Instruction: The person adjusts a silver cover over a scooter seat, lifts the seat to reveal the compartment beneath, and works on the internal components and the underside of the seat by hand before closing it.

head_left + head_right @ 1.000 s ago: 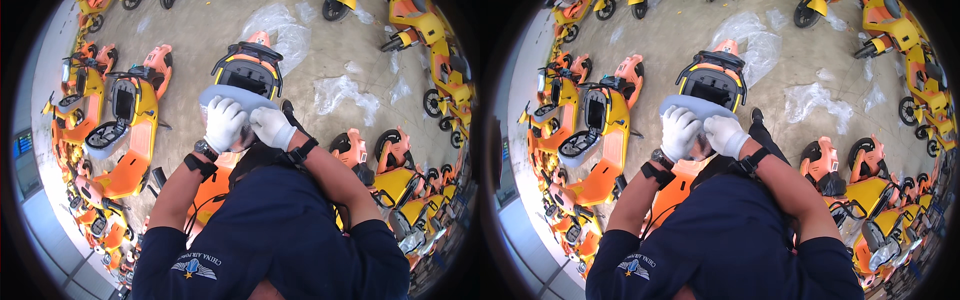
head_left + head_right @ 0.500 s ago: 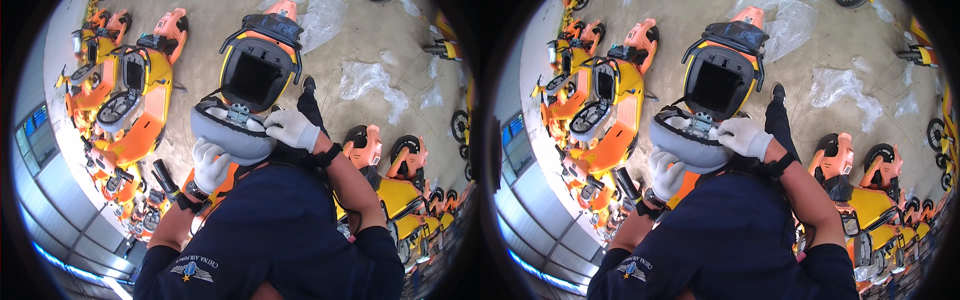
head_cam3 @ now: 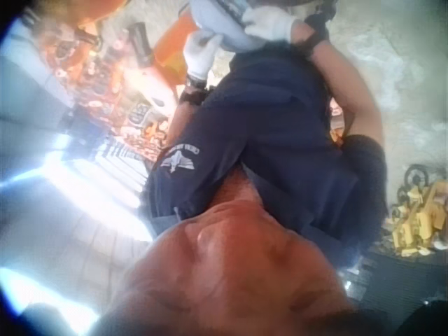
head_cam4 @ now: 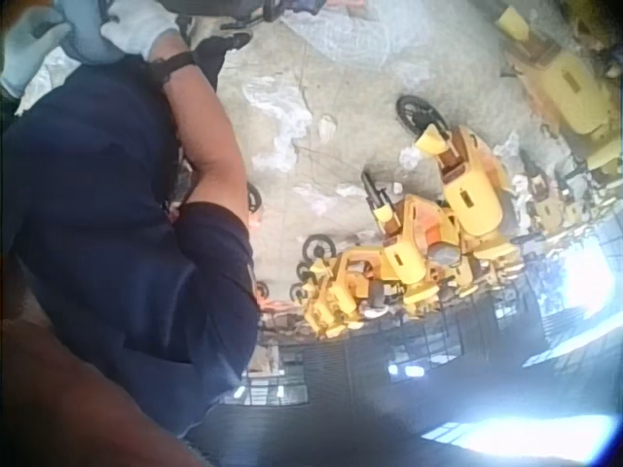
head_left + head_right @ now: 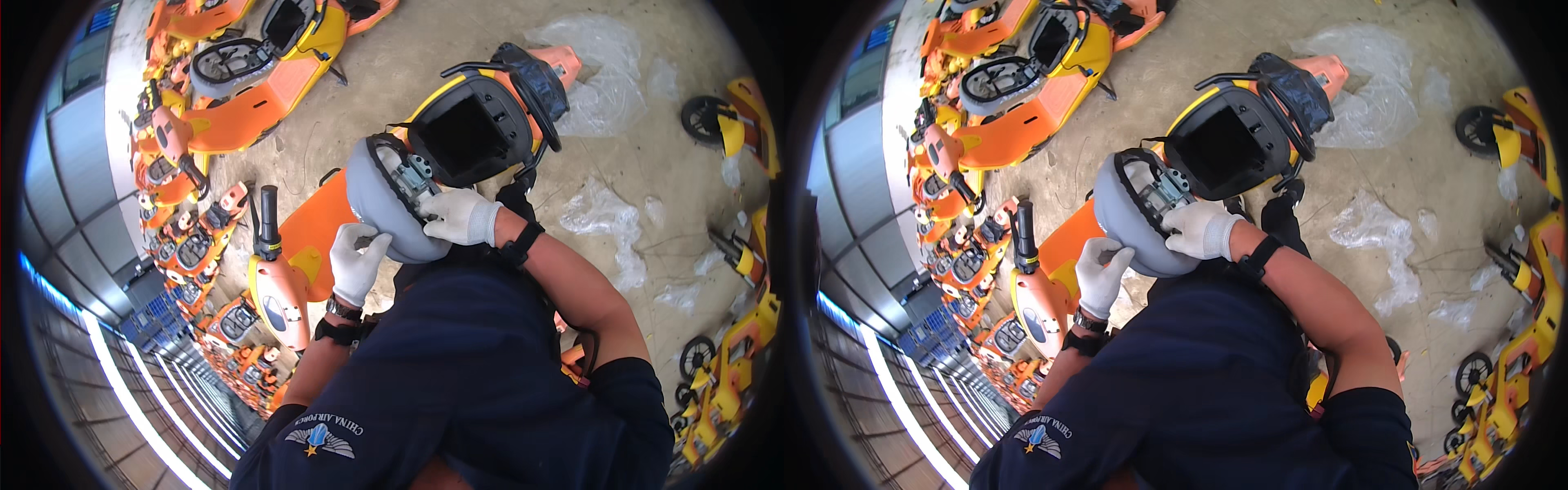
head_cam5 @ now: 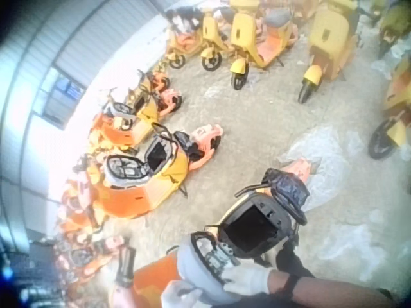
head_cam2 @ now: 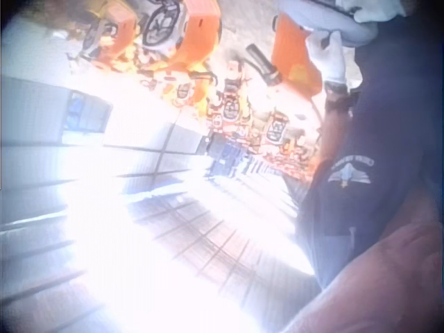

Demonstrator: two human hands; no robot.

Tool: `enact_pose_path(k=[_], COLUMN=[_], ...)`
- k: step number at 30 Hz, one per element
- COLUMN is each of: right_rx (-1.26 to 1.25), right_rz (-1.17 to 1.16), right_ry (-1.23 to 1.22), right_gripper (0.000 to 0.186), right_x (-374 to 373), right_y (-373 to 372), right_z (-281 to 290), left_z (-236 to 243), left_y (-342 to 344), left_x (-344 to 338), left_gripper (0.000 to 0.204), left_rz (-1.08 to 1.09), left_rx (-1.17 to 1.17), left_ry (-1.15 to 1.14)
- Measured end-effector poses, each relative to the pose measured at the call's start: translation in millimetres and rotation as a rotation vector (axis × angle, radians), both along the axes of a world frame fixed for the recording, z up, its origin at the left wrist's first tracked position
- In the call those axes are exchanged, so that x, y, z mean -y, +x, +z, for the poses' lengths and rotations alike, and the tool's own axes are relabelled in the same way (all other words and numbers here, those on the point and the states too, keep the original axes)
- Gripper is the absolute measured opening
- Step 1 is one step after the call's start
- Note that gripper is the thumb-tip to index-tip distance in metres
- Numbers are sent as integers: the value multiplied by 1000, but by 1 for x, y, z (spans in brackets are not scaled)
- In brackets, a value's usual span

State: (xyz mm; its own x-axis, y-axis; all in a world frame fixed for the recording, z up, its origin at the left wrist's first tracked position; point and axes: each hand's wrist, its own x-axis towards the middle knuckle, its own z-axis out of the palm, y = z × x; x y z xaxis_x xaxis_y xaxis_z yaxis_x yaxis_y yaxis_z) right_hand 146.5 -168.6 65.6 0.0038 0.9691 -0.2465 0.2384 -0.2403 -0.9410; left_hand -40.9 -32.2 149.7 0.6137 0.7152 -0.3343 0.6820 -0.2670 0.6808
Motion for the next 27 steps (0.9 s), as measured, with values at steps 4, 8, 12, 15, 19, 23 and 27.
enact_pose_path(k=[4,8,12,15,19,23,27], right_rx=[96,235,573,632,723,721,668], right_rz=[21,-109,109,368,735,982,1123], right_ry=[-33,59,395,525,496,514,554], right_gripper=[30,22,28,27,28,27,20], right_x=[-25,-48,-89,-121,-151,-170,-186], right_y=[12,37,46,35,39,44,42], right_z=[7,37,60,61,58,43,45], left_z=[-6,-17,-7,-14,-16,-18,-17], left_y=[8,0,11,16,37,38,36], left_x=[6,2,10,22,40,53,58], left_gripper=[25,25,27,26,22,19,19], left_rz=[257,303,162,144,103,170,233], left_rx=[105,93,-54,-34,-28,-23,-58], left_ry=[-57,-108,-103,21,235,421,461])
